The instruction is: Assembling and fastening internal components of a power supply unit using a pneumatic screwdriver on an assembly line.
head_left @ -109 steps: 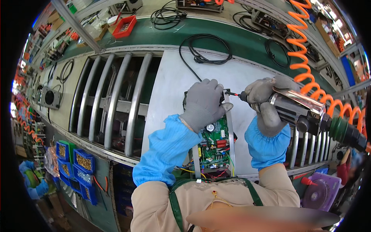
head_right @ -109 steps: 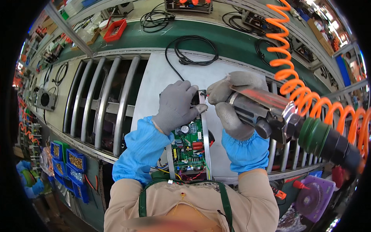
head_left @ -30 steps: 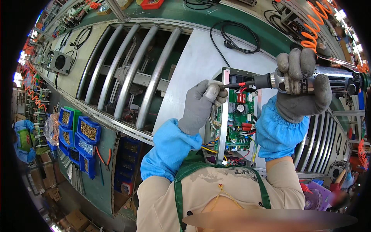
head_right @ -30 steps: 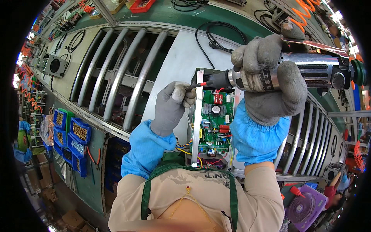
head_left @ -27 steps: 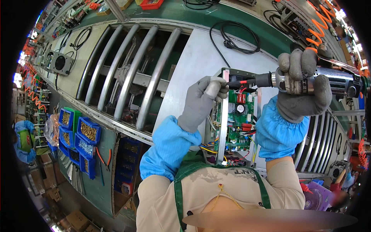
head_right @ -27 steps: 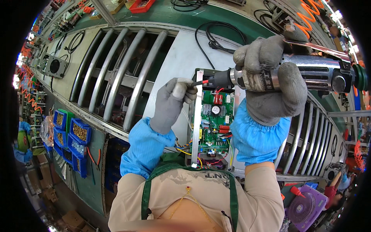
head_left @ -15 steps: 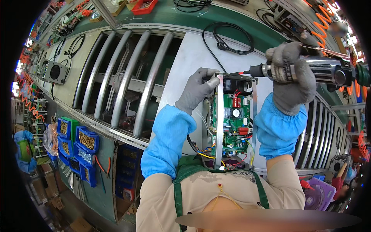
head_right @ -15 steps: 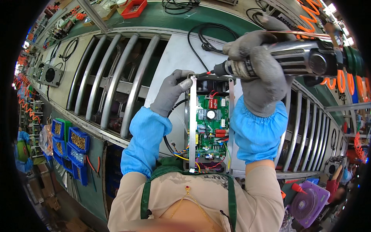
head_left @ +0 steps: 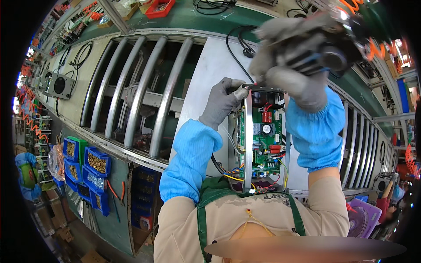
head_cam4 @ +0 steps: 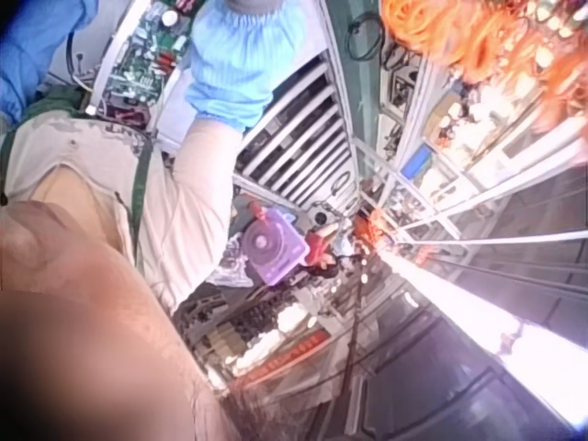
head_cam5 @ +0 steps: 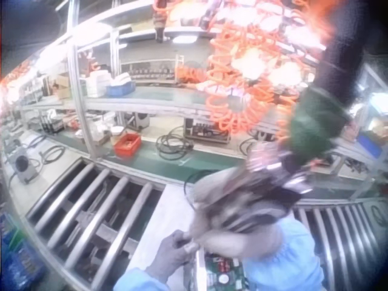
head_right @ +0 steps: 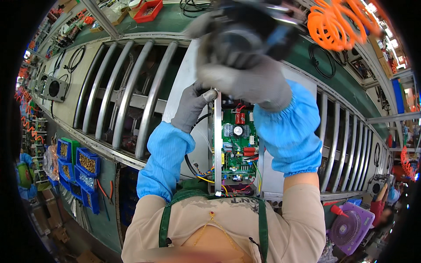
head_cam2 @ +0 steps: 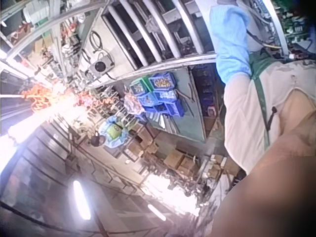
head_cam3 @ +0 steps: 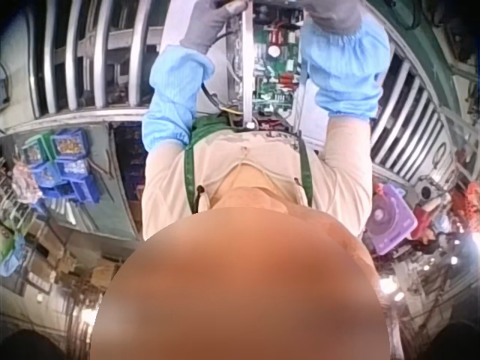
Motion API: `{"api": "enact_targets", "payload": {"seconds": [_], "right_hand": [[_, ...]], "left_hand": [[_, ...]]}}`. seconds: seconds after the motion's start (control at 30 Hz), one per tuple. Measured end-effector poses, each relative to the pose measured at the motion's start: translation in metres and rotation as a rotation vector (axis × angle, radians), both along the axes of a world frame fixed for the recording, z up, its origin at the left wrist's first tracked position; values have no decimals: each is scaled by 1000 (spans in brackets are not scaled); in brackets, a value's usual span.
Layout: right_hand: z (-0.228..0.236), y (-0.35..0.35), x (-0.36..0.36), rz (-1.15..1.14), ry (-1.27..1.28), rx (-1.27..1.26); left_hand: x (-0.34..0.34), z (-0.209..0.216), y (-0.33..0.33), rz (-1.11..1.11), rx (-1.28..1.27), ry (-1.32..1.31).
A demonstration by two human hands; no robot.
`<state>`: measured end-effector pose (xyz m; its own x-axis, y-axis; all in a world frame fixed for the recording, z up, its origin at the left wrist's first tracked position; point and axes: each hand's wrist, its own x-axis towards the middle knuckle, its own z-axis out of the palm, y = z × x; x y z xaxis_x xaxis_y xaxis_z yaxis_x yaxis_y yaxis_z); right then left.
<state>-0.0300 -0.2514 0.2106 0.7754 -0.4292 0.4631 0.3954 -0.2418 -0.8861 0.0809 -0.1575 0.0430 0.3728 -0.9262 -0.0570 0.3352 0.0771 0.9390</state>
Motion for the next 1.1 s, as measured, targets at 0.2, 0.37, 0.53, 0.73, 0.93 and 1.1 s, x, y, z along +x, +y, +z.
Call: {"api": "enact_targets", "payload": {"seconds": [0.2,0.37,0.53,0.73,0.93,1.1], "right_hand": [[6,-6,20,254,53,-146],[7,-5,20,185,102,-12],[1,-4,24,151,80,-134],[7,6,19,-62,114,-41],[-1,-2,20,-146,46,52],[-4,-6,15,-135,71,95]], "left_hand": [[-2,-3,1,5,-30,63],[-1,-3,1,-7,-23,36],[-2,-2,0,11,-13,-1],[-4,-1,2,30,-19,-15],[-7,0,1,37,-13,-23],[-5,-5,1,65,59,-26]]}}
